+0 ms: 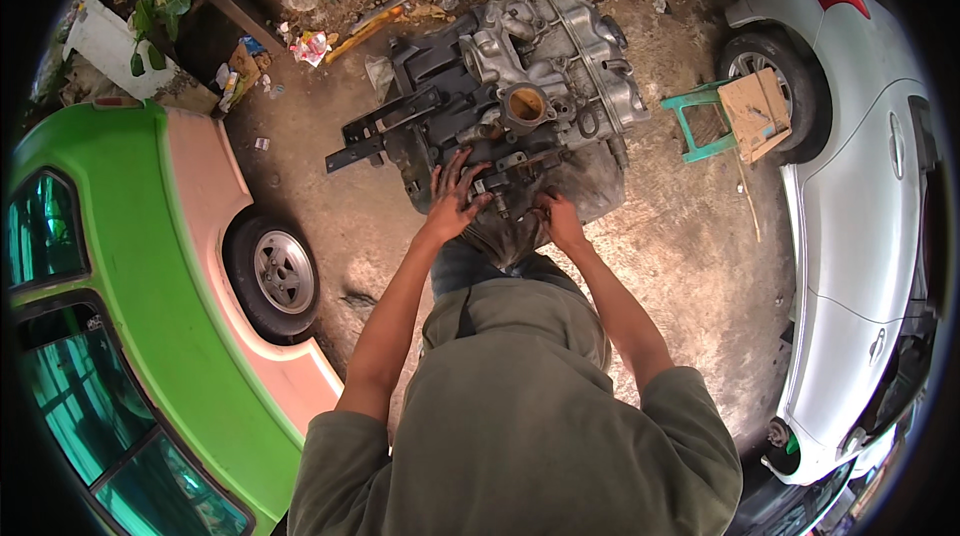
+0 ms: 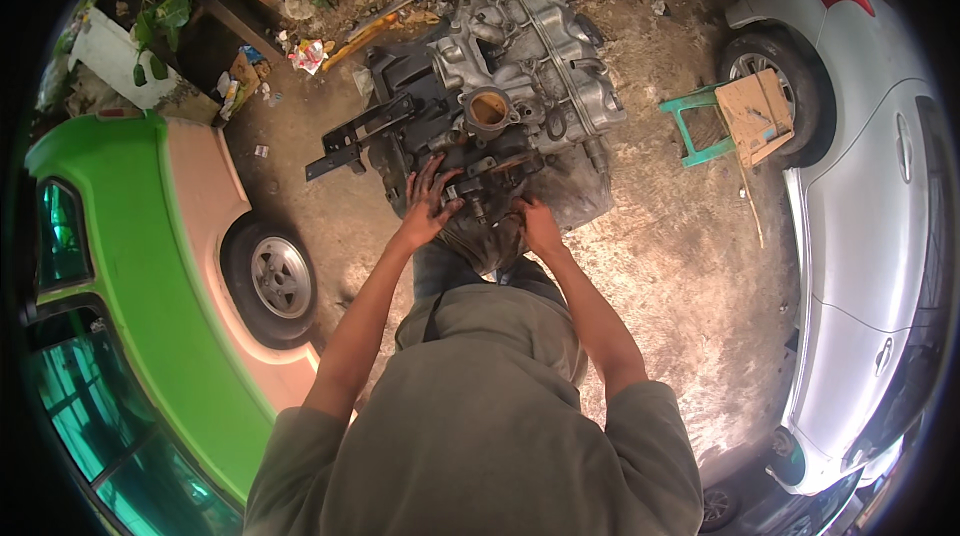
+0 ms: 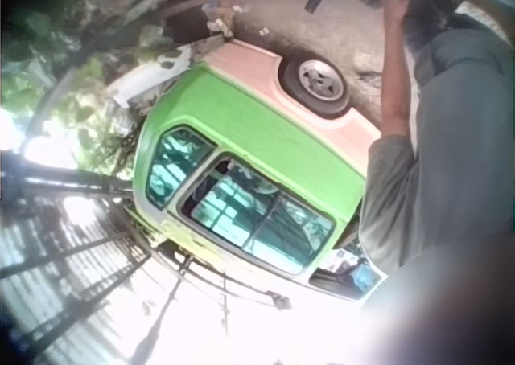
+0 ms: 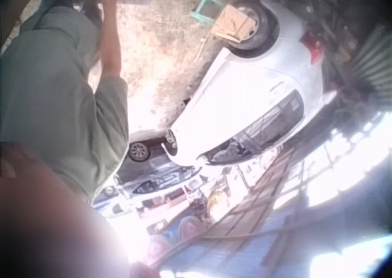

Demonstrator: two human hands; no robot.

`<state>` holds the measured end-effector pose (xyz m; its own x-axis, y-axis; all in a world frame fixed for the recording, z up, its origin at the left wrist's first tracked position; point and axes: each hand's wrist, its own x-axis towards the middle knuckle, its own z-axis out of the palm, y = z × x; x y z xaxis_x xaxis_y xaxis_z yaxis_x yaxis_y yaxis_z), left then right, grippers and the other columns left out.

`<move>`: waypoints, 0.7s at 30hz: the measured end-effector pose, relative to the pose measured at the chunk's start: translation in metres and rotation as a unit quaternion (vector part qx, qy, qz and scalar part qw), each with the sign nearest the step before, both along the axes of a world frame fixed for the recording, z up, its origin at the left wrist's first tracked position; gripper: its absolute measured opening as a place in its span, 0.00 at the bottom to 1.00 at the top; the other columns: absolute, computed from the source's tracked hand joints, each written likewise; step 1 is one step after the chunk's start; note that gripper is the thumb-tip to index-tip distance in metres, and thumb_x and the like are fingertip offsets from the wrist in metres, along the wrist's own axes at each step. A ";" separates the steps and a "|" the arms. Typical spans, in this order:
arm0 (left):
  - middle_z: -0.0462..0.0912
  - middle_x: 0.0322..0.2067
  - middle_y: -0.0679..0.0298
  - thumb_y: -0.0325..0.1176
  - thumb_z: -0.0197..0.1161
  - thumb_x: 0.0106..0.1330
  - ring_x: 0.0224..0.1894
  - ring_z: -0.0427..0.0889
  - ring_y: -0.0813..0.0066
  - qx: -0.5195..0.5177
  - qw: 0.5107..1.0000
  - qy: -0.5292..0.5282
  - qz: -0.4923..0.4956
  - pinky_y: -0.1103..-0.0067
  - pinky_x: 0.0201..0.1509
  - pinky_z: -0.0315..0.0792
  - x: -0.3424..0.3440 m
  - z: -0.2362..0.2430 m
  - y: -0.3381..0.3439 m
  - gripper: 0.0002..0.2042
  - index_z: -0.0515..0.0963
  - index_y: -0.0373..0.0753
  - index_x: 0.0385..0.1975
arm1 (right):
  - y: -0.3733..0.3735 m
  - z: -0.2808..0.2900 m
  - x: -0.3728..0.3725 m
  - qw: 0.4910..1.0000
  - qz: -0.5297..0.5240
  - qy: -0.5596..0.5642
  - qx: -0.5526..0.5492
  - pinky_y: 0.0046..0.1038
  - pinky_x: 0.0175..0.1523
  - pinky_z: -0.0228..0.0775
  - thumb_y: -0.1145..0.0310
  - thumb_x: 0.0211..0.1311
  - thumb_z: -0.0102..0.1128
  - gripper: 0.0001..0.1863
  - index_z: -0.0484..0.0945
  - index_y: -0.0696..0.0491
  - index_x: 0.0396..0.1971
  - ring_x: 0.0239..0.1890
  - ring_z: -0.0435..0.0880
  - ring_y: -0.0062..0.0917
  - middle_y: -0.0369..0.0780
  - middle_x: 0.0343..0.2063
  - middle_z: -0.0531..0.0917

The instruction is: The person uses a wrench to tighten bolts on a car engine block resting on a cloth on the ground. They repeatedly adjust the wrench and reposition their hands to work on different bolt locations on the engine.

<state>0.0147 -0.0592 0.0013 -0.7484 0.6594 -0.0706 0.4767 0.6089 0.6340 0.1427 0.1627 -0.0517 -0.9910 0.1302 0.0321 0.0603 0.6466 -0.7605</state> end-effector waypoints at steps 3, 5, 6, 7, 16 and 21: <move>0.50 0.71 0.59 0.60 0.51 0.66 0.75 0.42 0.62 0.001 1.000 0.001 0.000 0.58 0.74 0.32 0.000 -0.001 0.000 0.30 0.65 0.54 0.64 | 0.013 -0.018 0.005 0.981 -0.116 -0.055 -0.147 0.34 0.38 0.74 0.77 0.58 0.61 0.06 0.75 0.60 0.35 0.33 0.83 0.35 0.46 0.33 0.80; 0.50 0.71 0.59 0.61 0.51 0.65 0.75 0.42 0.62 0.005 1.000 -0.003 0.000 0.58 0.74 0.32 0.000 -0.002 -0.001 0.30 0.65 0.54 0.64 | 0.018 -0.032 0.002 0.931 -0.199 0.008 -0.307 0.32 0.37 0.75 0.75 0.62 0.60 0.06 0.74 0.60 0.36 0.30 0.82 0.31 0.44 0.31 0.81; 0.50 0.71 0.59 0.61 0.51 0.65 0.75 0.42 0.61 0.003 1.000 -0.005 0.001 0.57 0.74 0.32 0.000 -0.002 -0.001 0.30 0.65 0.54 0.64 | 0.021 -0.039 0.000 0.888 -0.263 0.002 -0.378 0.31 0.36 0.75 0.74 0.63 0.59 0.07 0.74 0.60 0.37 0.29 0.82 0.29 0.43 0.30 0.81; 0.50 0.71 0.59 0.61 0.51 0.65 0.75 0.42 0.61 0.000 1.000 -0.006 0.002 0.57 0.74 0.32 0.000 -0.002 -0.001 0.30 0.65 0.54 0.64 | 0.023 -0.043 -0.003 0.831 -0.278 0.022 -0.481 0.32 0.38 0.76 0.72 0.64 0.60 0.09 0.73 0.58 0.40 0.31 0.83 0.29 0.41 0.33 0.81; 0.50 0.71 0.61 0.59 0.53 0.65 0.75 0.42 0.62 -0.003 1.000 -0.011 0.005 0.58 0.74 0.33 0.000 0.002 0.000 0.29 0.65 0.57 0.64 | 0.030 -0.073 -0.011 0.709 -0.172 0.064 -0.681 0.39 0.52 0.76 0.64 0.59 0.65 0.23 0.69 0.56 0.50 0.47 0.81 0.38 0.44 0.48 0.80; 0.50 0.71 0.62 0.59 0.53 0.65 0.75 0.42 0.63 0.006 1.000 -0.009 0.006 0.58 0.74 0.33 0.000 0.003 0.000 0.28 0.65 0.58 0.64 | 0.033 -0.099 -0.015 0.662 -0.149 0.041 -0.733 0.40 0.55 0.74 0.65 0.62 0.60 0.19 0.70 0.54 0.50 0.49 0.80 0.39 0.42 0.47 0.80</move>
<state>0.0145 -0.0587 0.0041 -0.7547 0.6517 -0.0764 0.4577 0.6063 0.6504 0.1275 0.1961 -0.1503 -0.9171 0.2710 -0.2925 -0.0622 -0.8217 -0.5664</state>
